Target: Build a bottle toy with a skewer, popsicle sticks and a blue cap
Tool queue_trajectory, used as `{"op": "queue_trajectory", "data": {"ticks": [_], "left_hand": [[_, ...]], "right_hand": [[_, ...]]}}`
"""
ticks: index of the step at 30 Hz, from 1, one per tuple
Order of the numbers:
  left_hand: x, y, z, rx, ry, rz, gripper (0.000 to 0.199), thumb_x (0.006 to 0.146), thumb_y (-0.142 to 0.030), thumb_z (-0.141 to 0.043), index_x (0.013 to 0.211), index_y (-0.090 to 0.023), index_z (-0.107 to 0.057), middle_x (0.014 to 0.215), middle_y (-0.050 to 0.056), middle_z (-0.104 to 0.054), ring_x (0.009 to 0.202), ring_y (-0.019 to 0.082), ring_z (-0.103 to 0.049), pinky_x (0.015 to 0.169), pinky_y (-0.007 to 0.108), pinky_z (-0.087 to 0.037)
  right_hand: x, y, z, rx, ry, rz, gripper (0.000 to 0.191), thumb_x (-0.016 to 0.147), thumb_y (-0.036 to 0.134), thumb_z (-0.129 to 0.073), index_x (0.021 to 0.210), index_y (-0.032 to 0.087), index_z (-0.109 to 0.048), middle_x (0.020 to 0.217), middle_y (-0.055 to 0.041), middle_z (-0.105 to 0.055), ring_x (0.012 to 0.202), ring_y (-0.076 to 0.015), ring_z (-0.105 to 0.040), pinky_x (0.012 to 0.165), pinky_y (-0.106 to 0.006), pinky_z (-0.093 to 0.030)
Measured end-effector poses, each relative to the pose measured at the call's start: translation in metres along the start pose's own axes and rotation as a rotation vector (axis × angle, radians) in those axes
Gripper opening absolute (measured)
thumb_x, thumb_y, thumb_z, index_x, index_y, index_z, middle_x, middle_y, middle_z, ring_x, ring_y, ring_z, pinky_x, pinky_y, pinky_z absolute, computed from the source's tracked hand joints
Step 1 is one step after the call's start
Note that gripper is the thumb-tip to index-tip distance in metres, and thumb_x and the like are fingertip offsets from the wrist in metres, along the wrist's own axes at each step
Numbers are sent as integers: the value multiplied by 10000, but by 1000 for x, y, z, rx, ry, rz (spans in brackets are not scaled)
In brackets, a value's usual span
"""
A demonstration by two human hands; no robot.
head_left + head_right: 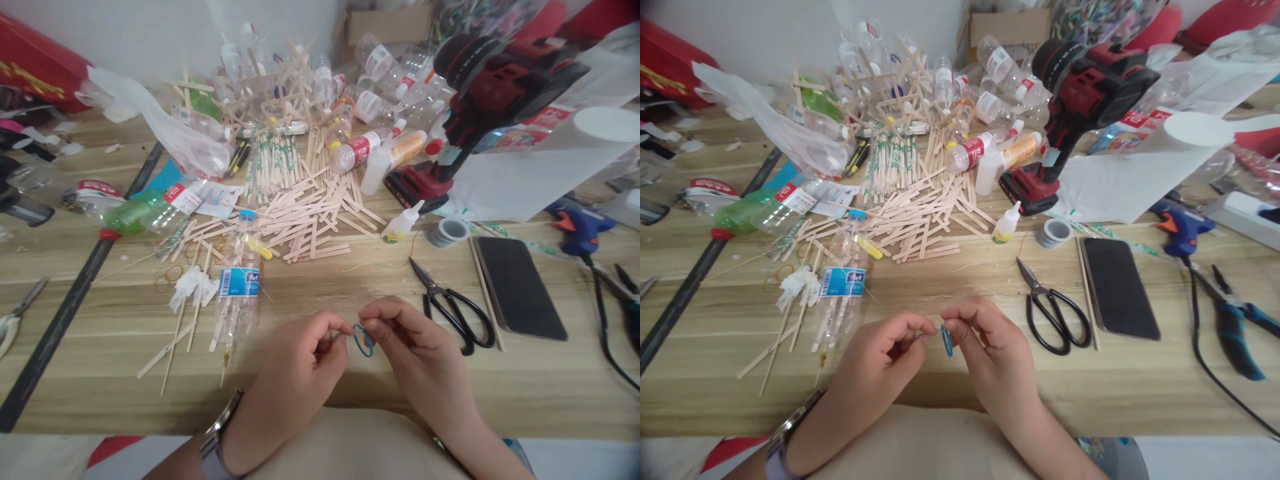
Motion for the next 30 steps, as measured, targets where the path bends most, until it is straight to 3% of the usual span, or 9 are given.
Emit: {"op": "queue_trajectory", "data": {"ticks": [8, 13, 17, 21, 25, 30], "left_hand": [[-4, -2, 3, 46, -43, -47, 191, 868, -154, -520, 947, -230, -676, 705, -40, -675, 610, 99, -576, 588, 208, -402], [0, 4, 3, 18, 11, 67, 155, 860, -215, -533, 876, -206, -686, 571, -58, -573, 512, 93, -479, 504, 214, -328], [2, 13, -1, -80, 139, 257, 136, 821, -259, -555, 774, -182, -657, 520, -76, -456, 488, 85, -402, 473, 217, -270], [1, 19, -7, -204, 239, 370, 143, 801, -296, -572, 732, -179, -617, 562, -73, -465, 505, 79, -375, 479, 214, -256], [1, 20, -9, -284, 255, 397, 150, 794, -316, -569, 740, -181, -606, 580, -70, -475, 503, 79, -359, 476, 216, -251], [2, 13, -3, -136, 175, 314, 154, 816, -299, -551, 752, -180, -625, 600, -49, -533, 548, 99, -436, 504, 225, -290]], "right_hand": [[-3, 5, -4, -142, 67, 73, 119, 899, 141, -579, 892, 253, -618, 709, 50, -628, 628, -93, -598, 577, -184, -475], [-5, 4, 0, -203, 27, 103, 111, 892, 154, -595, 923, 258, -571, 732, 47, -642, 622, -99, -616, 563, -178, -489], [-5, 14, 0, -281, 101, 226, 146, 900, 134, -573, 955, 267, -553, 802, 30, -663, 699, -115, -651, 631, -194, -516], [-6, 24, -3, -328, 239, 337, 192, 915, 90, -526, 985, 269, -515, 800, 32, -667, 709, -112, -654, 655, -197, -516], [-9, 31, -8, -311, 360, 416, 185, 938, 91, -498, 1021, 256, -498, 798, 22, -657, 695, -116, -634, 631, -210, -501], [-9, 35, -15, -409, 415, 439, 168, 965, 105, -454, 1055, 238, -502, 822, -5, -668, 737, -140, -648, 659, -243, -515]]}}
Point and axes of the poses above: each hand's wrist, its own x-axis towards the middle knuckle, its own z-axis out of the back of the hand, y = z × x, the point moved 8 cm from there along x, towards the middle knuckle
